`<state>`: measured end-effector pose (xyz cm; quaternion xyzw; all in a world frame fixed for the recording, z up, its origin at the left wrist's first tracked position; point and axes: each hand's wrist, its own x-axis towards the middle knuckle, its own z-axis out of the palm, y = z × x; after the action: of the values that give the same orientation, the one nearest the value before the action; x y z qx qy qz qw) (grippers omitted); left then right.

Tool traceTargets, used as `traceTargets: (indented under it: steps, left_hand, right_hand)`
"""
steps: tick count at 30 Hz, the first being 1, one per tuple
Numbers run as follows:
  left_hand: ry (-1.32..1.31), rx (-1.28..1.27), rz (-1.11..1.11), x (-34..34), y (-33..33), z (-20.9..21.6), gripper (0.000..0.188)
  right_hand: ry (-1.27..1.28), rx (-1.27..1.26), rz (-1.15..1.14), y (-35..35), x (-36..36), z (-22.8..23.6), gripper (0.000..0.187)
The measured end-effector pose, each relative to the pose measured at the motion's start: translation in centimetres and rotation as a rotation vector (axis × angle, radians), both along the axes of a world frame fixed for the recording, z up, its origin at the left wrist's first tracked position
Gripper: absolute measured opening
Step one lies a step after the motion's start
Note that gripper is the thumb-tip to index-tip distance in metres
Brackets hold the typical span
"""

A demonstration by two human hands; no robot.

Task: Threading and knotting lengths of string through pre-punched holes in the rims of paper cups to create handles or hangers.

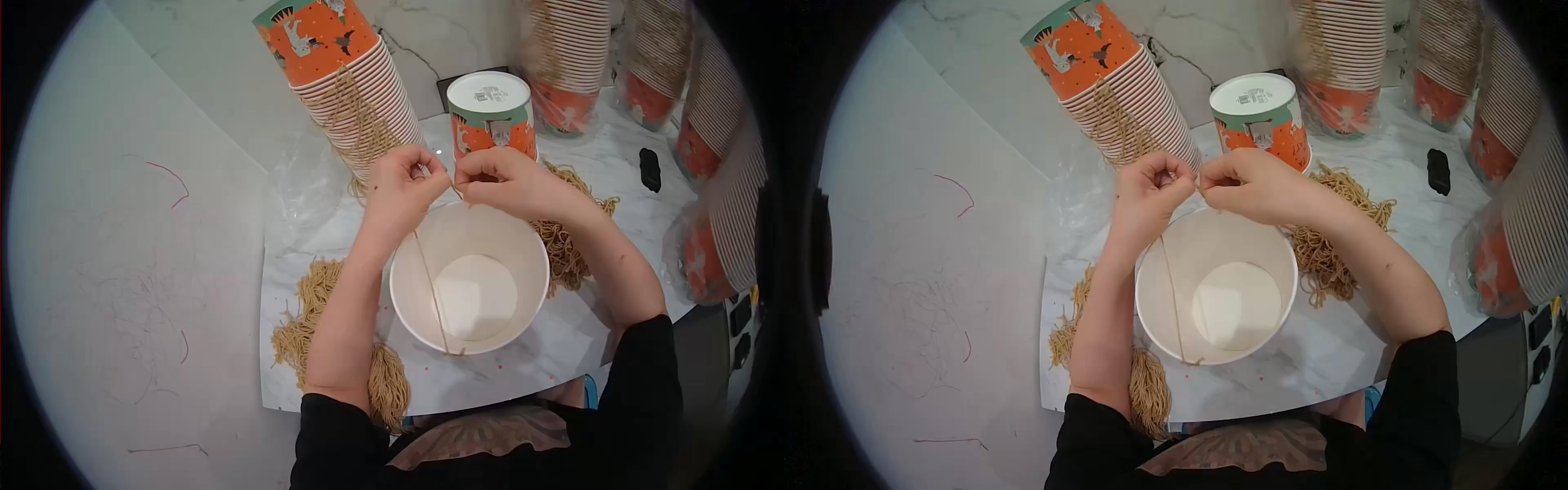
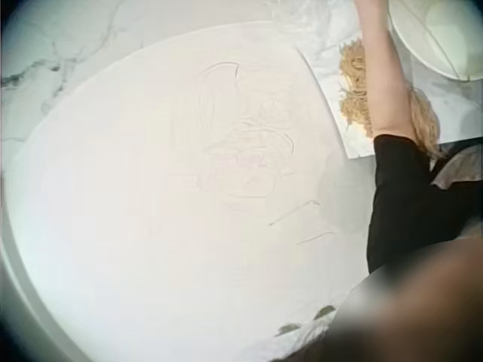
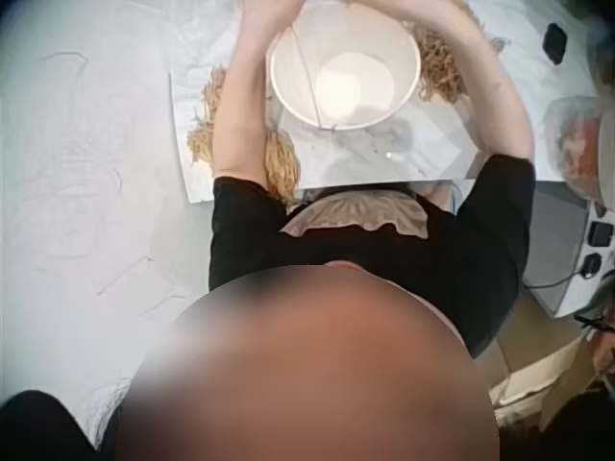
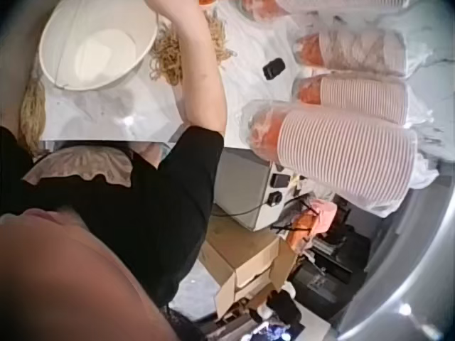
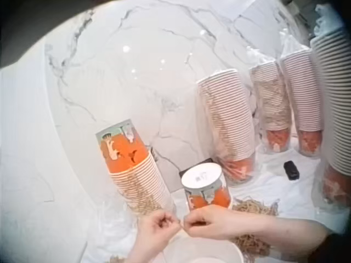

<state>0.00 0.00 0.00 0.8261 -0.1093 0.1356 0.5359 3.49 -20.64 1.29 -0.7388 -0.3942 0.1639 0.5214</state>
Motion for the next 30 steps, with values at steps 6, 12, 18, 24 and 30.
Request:
traceTargets:
  steps: [6, 12, 18, 24, 30]
  left_hand:
    - [-0.064, 0.095, 0.038, 0.1, -0.3, 0.0, 0.005]
    - [0.036, 0.013, -0.041, 0.4, 0.5, 0.3, 0.005]
    - [0.203, -0.163, -0.064, -0.3, 0.3, 1.2, 0.005]
    - [0.204, -0.224, -0.119, -0.2, 0.0, 1.1, 0.005]
    - [0.191, -0.227, -0.141, -0.6, -0.3, 1.4, 0.011]
  right_hand:
    - [0.063, 0.001, 0.028, 0.0, 0.4, 0.0, 0.014]
    - [0.106, -0.036, 0.045, -0.6, 0.7, 0.2, 0.012]
    - [-0.003, 0.033, -0.152, -0.8, 1.9, -0.2, 0.017]
    - [0.077, 0.183, -0.113, 0.1, 1.4, -0.3, 0.018]
    - [0.155, 0.144, -0.098, 0.0, 1.8, -0.5, 0.013]
